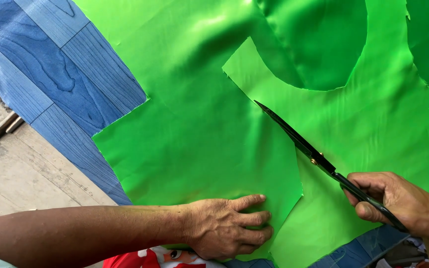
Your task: The person uses a pair of scissors to cut a large piece of bright green fabric laid out on a blue surface. They carefully follow a pre-drawn or pre-cut pattern, separating a shaped piece from the main sheet of material.
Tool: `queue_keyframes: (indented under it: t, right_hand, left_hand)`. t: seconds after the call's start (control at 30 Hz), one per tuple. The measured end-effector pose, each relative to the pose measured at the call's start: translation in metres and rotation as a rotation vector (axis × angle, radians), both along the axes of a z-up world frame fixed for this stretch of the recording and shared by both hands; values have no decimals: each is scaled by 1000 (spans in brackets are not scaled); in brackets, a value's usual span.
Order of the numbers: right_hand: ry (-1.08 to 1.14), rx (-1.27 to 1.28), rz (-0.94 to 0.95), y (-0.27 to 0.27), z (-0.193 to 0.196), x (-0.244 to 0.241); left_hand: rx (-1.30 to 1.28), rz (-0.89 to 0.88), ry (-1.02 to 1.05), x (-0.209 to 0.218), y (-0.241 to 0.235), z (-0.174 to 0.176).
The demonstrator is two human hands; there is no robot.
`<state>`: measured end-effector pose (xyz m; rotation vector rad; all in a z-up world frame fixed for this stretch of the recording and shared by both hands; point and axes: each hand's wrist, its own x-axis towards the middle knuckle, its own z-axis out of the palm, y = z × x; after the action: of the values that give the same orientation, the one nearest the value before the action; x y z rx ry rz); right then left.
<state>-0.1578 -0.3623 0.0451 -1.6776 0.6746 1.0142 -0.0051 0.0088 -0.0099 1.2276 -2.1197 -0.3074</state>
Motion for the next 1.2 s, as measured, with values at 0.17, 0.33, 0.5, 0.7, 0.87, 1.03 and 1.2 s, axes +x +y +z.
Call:
queue_keyframes:
  t: [0.17, 0.33, 0.5, 0.7, 0.87, 1.03, 1.2]
  right_hand:
    - [-18, 6, 40, 18, 9, 21]
    - [-9, -15, 37, 28, 11, 27]
    - [10, -52, 42, 35, 12, 32]
    - [-36, -47, 37, 42, 9, 38]
    - [-80, 4, 11, 46, 5, 34]
    - [-86, -63, 79, 58, 13, 49]
    - [-78, -76, 32, 63, 12, 56]
  left_hand:
    - [-14, 10, 20, 0, 0, 1]
    - [-8, 9, -8, 0, 0, 0]
    - [-21, 9, -8, 2, 0, 1]
    - [-6, -7, -76, 2, 0, 0]
    - [-12, -9, -69, 1, 1, -2]
    - [-48, 7, -32, 1, 1, -3]
    - [-36, 5, -51, 1, 1, -2]
